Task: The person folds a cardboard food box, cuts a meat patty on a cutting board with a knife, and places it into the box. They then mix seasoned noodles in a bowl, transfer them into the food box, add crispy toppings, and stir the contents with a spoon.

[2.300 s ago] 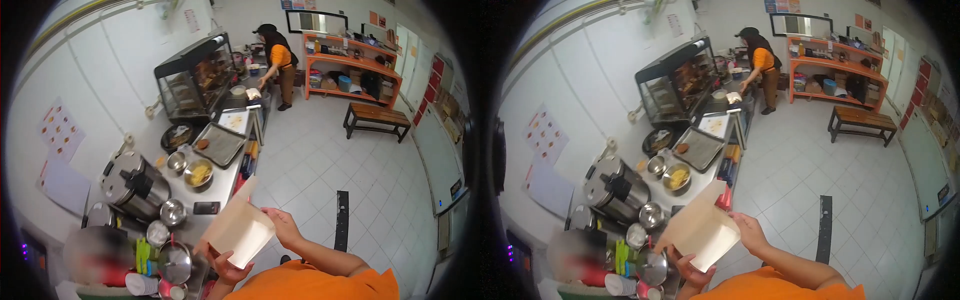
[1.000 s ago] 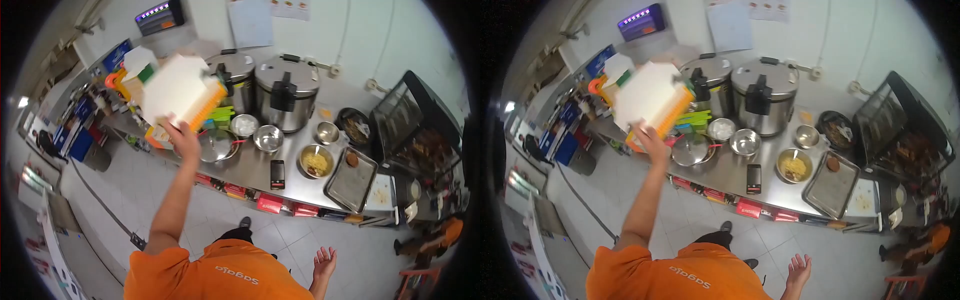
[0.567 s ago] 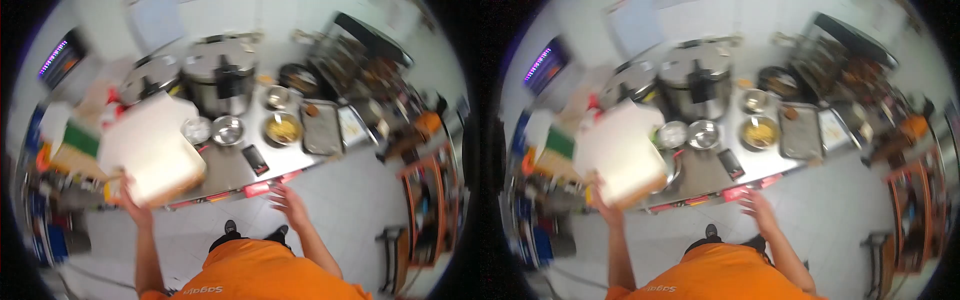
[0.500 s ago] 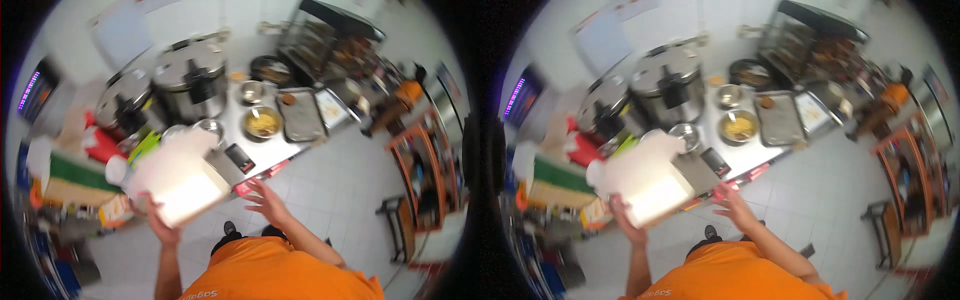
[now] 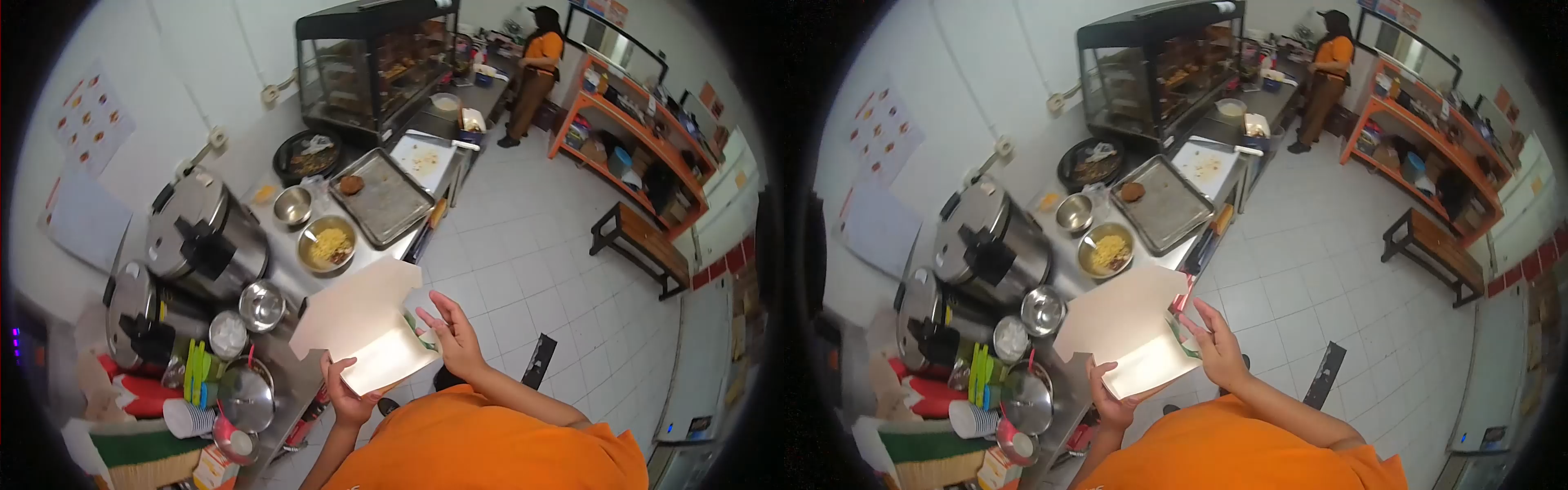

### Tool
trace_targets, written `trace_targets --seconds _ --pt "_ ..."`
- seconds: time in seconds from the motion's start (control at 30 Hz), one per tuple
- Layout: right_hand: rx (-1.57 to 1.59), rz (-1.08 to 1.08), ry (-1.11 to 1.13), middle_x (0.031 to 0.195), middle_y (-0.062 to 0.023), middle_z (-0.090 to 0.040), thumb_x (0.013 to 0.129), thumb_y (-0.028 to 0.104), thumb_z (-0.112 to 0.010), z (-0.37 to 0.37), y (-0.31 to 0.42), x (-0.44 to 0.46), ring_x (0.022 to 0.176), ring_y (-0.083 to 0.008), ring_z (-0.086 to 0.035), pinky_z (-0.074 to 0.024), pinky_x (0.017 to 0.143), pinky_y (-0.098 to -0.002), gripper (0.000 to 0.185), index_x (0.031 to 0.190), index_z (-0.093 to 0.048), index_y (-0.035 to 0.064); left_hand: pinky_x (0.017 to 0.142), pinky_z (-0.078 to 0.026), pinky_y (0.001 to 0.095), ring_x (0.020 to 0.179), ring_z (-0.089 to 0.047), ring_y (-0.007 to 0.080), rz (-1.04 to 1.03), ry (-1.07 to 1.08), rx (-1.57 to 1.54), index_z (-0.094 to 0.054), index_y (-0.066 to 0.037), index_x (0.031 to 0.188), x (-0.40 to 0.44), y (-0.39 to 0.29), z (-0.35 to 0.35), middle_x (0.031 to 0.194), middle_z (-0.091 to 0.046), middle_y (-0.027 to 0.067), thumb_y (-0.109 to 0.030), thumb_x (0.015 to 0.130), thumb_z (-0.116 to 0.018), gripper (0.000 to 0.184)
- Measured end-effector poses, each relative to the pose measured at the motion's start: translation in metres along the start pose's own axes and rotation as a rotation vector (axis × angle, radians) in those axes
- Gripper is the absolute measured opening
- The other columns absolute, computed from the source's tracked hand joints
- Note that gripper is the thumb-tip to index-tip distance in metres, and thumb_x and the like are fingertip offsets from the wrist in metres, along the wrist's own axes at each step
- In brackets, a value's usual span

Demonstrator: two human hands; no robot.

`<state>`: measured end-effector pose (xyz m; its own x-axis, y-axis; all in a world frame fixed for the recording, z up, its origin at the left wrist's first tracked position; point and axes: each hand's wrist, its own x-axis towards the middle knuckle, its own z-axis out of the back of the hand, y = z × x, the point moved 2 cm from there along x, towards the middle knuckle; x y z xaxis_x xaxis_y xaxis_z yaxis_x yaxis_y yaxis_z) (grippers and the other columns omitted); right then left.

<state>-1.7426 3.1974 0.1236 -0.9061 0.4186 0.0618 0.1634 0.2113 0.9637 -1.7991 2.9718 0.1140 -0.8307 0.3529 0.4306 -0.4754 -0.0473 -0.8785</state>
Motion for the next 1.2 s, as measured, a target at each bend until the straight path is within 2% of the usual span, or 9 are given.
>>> trace_targets --seconds 0.17,0.37,0.47,0.57,0.77,0.93,1.03,1.1,1.2 --pt "0.166 -0.138 -0.187 0.154 -0.0228 -0.027 0.103 0.003 -0.036 0.095 -0.011 0.037 0.139 -0.0314 -0.041 -0.0436 0.106 -0.0362 0.047 0.147 -0.022 -0.0001 0.098 -0.042 0.0437 0.118 -0.047 0.0360 -0.218 0.150 0.047 -0.057 -0.011 0.111 0.051 -0.006 -0.089 0.125 -0.040 0.0224 -0.053 0.068 -0.085 0.067" --pt "0.217 -0.068 -0.362 0.151 -0.0228 -0.034 0.104 0.008 -0.037 0.216 0.012 0.070 0.137 -0.0304 -0.043 -0.0372 0.110 -0.0377 0.048 0.148 -0.020 0.0003 0.096 -0.043 0.0455 0.118 -0.049 0.0367 -0.361 0.326 0.012 -0.057 -0.011 0.111 0.116 -0.010 -0.218 0.124 -0.042 0.0189 -0.047 0.066 -0.088 0.065" --pt "0.461 -0.212 -0.443 0.145 -0.0169 -0.046 0.106 0.022 -0.039 0.262 0.017 0.087 0.129 -0.0257 -0.051 -0.0428 0.106 -0.0363 0.044 0.146 -0.032 0.0045 0.100 -0.041 0.0506 0.122 -0.046 0.0410 -0.371 0.407 -0.093 -0.060 -0.014 0.108 0.152 -0.016 -0.276 0.131 -0.042 0.0221 -0.042 0.061 -0.091 0.063" --pt "0.719 -0.537 -0.288 0.137 -0.0129 -0.055 0.106 0.036 -0.039 0.306 0.014 0.110 0.123 -0.0220 -0.056 -0.0447 0.103 -0.0362 0.047 0.140 -0.045 0.0042 0.101 -0.040 0.0503 0.124 -0.046 0.0416 -0.384 0.537 -0.038 -0.060 -0.014 0.114 0.185 -0.008 -0.318 0.136 -0.042 0.0232 -0.039 0.060 -0.092 0.068" --pt "0.411 -0.611 -0.432 0.136 -0.0106 -0.056 0.103 0.046 -0.041 0.383 0.001 0.186 0.124 -0.0202 -0.054 -0.0452 0.102 -0.0384 0.056 0.140 -0.047 0.0038 0.106 -0.036 0.0531 0.128 -0.042 0.0444 -0.312 0.741 -0.085 -0.056 -0.012 0.125 0.277 0.042 -0.404 0.137 -0.041 0.0258 -0.040 0.059 -0.093 0.081" --pt "0.237 -0.380 -0.402 0.143 -0.0106 -0.047 0.099 0.056 -0.045 0.451 0.020 0.276 0.131 -0.0209 -0.046 -0.0408 0.106 -0.0385 0.069 0.145 -0.038 0.0050 0.106 -0.036 0.0416 0.125 -0.044 0.0381 0.118 0.809 -0.370 -0.051 -0.011 0.127 0.359 0.110 -0.471 0.129 -0.044 0.0197 -0.032 0.060 -0.092 0.081" --pt "0.367 -0.287 -0.388 0.142 -0.0153 -0.049 0.092 0.064 -0.050 0.483 0.053 0.342 0.132 -0.0289 -0.047 -0.0425 0.105 -0.0408 0.082 0.140 -0.041 -0.0007 0.103 -0.038 0.0416 0.122 -0.045 0.0372 -0.093 1.015 -0.287 -0.052 -0.012 0.125 0.436 0.104 -0.506 0.123 -0.046 0.0183 -0.031 0.060 -0.091 0.079" --pt "0.460 -0.342 -0.645 0.128 -0.0209 -0.056 0.093 0.050 -0.062 0.496 0.062 0.386 0.119 -0.0323 -0.057 -0.0530 0.092 -0.0420 0.075 0.133 -0.044 -0.0094 0.098 -0.043 0.0432 0.115 -0.048 0.0374 -0.211 1.100 -0.324 -0.053 -0.012 0.125 0.476 0.097 -0.531 0.123 -0.046 0.0177 -0.029 0.062 -0.090 0.075" --pt "0.214 -0.711 -0.693 0.118 -0.0285 -0.059 0.091 0.028 -0.070 0.535 0.034 0.419 0.109 -0.0341 -0.062 -0.0585 0.077 -0.0414 0.062 0.127 -0.045 -0.0159 0.093 -0.046 0.0423 0.109 -0.051 0.0370 -0.392 1.201 -0.333 -0.053 -0.011 0.126 0.517 0.092 -0.565 0.127 -0.046 0.0194 -0.029 0.063 -0.088 0.074"
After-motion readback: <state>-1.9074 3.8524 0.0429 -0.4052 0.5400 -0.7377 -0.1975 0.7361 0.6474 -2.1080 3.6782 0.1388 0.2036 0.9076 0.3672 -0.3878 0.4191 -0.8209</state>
